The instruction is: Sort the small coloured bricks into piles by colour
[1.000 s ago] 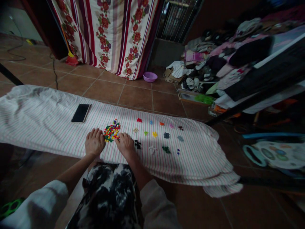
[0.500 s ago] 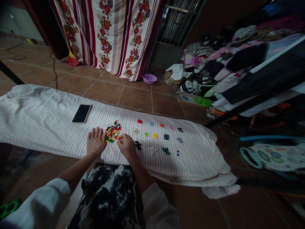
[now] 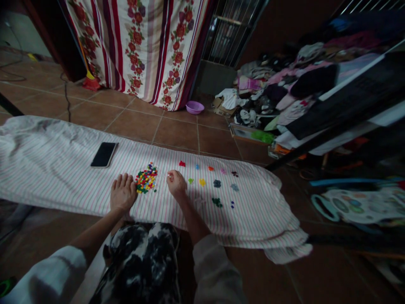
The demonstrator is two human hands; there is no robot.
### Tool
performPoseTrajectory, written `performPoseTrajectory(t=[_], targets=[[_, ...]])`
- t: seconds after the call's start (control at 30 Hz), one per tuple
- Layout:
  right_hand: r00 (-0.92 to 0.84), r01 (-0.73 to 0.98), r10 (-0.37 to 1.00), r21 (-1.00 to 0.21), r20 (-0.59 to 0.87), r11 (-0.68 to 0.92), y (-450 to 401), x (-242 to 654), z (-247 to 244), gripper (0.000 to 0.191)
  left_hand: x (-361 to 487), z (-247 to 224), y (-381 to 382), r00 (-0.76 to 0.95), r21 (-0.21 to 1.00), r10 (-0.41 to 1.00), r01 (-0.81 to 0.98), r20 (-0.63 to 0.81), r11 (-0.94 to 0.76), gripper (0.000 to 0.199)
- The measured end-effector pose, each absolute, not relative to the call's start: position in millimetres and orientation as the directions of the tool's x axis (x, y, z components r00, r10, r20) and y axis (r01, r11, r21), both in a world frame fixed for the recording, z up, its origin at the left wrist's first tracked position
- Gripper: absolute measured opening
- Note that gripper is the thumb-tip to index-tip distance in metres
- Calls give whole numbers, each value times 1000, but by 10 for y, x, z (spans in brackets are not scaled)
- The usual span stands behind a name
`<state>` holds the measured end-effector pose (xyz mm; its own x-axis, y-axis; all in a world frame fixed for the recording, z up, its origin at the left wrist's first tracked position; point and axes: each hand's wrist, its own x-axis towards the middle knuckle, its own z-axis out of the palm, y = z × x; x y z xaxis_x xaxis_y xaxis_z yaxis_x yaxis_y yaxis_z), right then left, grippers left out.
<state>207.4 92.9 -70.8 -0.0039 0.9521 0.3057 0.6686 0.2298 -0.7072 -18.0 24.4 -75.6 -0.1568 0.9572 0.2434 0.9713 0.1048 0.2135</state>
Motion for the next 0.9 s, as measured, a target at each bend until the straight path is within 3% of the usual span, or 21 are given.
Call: performPoseTrajectory(t=[0.5,0.9], targets=[[177,813,967,-580,182,-39,1742,2694,-577,22,-181,-766,245,-160,233,943,968,292,93,57],[149,869,983,-489,111,-77,1959,2666,-681,26,-184,-804,261,-157,210,937,973,313,93,56]])
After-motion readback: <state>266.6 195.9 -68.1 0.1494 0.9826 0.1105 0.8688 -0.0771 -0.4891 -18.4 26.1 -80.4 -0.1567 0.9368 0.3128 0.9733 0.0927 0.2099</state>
